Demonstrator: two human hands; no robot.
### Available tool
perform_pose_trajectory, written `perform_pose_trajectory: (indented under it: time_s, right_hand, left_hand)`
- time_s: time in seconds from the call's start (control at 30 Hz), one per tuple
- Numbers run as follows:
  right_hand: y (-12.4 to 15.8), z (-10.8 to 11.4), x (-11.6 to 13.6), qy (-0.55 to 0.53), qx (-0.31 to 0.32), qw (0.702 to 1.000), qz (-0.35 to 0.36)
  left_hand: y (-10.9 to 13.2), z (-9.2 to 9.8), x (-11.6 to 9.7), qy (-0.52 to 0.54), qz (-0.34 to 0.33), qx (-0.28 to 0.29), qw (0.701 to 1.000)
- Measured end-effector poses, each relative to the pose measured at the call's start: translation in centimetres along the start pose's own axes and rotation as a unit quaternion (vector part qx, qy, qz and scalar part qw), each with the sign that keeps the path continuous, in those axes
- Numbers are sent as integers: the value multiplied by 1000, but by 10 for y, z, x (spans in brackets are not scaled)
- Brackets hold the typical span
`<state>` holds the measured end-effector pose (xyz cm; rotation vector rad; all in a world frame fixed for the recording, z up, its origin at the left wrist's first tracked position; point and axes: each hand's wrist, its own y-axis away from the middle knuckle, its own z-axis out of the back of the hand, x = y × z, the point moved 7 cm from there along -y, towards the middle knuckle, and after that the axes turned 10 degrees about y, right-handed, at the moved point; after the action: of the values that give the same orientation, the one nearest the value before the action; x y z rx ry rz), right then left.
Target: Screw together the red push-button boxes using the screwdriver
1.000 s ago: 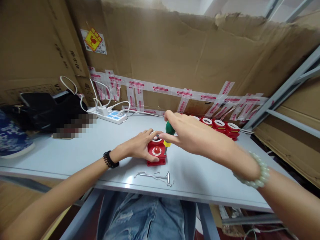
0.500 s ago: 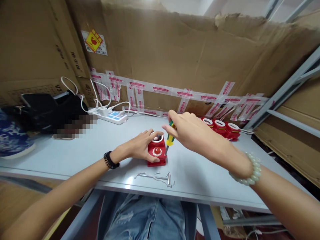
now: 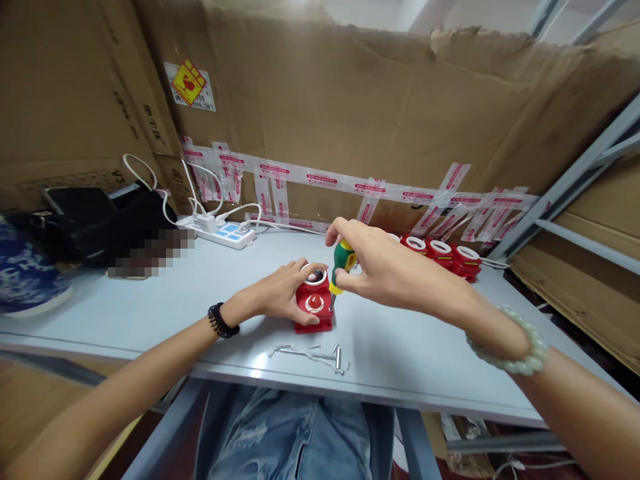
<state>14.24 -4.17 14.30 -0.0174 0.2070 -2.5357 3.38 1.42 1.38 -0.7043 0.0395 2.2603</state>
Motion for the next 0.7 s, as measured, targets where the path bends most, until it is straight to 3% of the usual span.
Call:
perform_pose_trajectory:
  time_s: [0.2,0.37,0.53,0.7]
  right_hand:
    - [-1,0,-8,60,-18,995,-77]
    - [0,1,-1,12,2,999,-41]
    - [0,3,-5,37,-29,997,-63]
    - [0,3,-2,-6,-35,999,-26]
  left_hand:
    - [-1,-1,1,-5,5,1,1000]
    - [1,1,-1,0,6,1,1000]
    - [0,1,0,-1,11,2,1000]
    - [0,1,-1,2,7,4,1000]
